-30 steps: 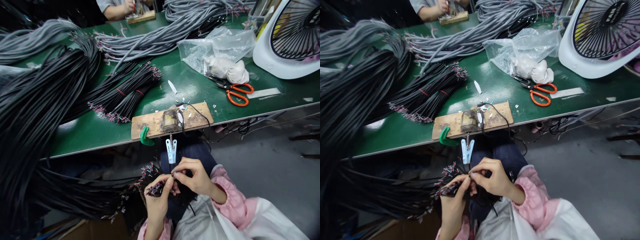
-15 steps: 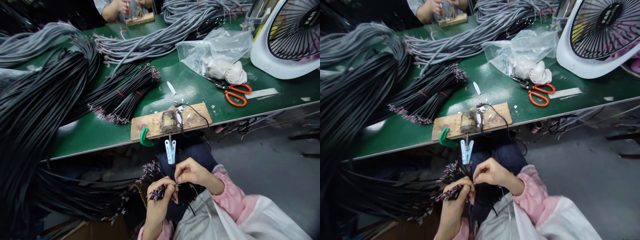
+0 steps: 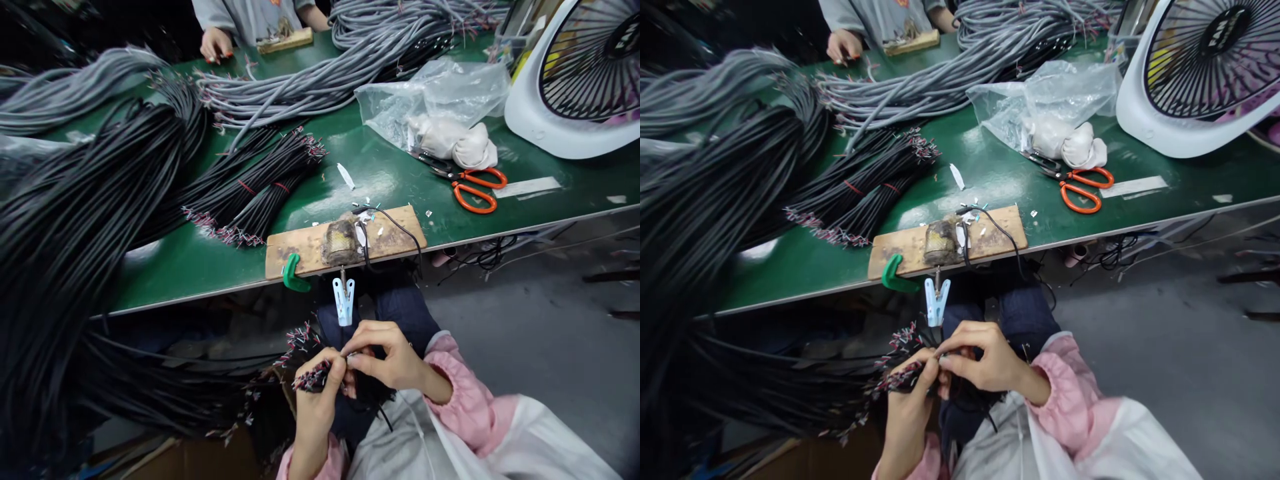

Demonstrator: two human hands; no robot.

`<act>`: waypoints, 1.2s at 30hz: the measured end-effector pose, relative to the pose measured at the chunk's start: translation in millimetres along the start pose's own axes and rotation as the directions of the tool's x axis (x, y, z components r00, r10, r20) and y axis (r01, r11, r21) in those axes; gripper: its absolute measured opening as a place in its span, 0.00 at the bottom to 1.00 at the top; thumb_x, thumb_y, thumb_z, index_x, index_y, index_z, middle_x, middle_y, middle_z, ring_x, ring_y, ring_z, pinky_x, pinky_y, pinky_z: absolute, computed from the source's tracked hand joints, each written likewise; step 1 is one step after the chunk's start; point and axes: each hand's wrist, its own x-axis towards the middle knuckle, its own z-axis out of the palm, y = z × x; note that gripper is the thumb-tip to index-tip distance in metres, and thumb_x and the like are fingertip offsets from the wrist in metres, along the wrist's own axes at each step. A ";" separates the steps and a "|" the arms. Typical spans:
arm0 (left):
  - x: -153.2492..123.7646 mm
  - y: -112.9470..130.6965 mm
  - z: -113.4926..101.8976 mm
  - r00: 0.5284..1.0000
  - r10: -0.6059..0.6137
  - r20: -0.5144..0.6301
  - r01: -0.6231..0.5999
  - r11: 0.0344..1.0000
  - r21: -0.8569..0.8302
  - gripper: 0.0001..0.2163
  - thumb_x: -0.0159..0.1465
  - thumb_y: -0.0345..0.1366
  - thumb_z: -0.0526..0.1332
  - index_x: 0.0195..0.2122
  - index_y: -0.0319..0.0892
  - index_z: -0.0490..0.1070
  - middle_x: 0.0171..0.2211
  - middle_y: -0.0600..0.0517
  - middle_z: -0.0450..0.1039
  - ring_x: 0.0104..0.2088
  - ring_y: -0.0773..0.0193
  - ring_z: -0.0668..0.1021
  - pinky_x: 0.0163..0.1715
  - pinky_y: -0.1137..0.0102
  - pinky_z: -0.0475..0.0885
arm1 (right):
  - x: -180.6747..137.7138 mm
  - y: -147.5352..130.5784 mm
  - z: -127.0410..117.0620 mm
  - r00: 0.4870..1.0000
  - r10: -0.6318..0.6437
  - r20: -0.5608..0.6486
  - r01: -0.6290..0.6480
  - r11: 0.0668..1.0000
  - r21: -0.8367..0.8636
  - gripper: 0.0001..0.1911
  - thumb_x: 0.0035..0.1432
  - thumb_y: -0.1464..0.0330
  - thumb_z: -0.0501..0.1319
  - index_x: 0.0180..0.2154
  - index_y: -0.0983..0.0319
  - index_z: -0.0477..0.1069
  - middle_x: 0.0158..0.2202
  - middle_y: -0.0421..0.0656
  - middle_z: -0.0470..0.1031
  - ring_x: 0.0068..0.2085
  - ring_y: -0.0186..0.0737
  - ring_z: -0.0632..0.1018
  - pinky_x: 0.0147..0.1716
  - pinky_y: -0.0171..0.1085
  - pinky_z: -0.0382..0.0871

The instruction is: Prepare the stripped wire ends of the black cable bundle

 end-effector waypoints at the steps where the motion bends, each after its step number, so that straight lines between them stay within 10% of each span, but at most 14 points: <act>1: 0.0 0.8 0.2 1.000 0.000 -0.002 0.000 1.000 0.007 0.16 0.66 0.44 0.67 0.24 0.40 0.73 0.18 0.56 0.70 0.18 0.70 0.71 0.19 0.76 0.66 | 0.2 -0.2 0.2 1.000 -0.003 0.000 0.003 1.000 -0.018 0.12 0.66 0.64 0.64 0.39 0.66 0.82 0.31 0.46 0.78 0.28 0.35 0.74 0.27 0.32 0.69; 36: 20.6 22.5 -2.2 0.994 -0.096 0.045 0.096 0.995 -0.012 0.15 0.62 0.44 0.70 0.25 0.39 0.75 0.16 0.56 0.68 0.16 0.72 0.68 0.17 0.77 0.62 | 18.0 -7.8 -12.7 0.990 -0.133 0.051 0.140 0.972 -0.188 0.08 0.67 0.72 0.60 0.42 0.65 0.79 0.34 0.48 0.79 0.32 0.38 0.77 0.31 0.34 0.73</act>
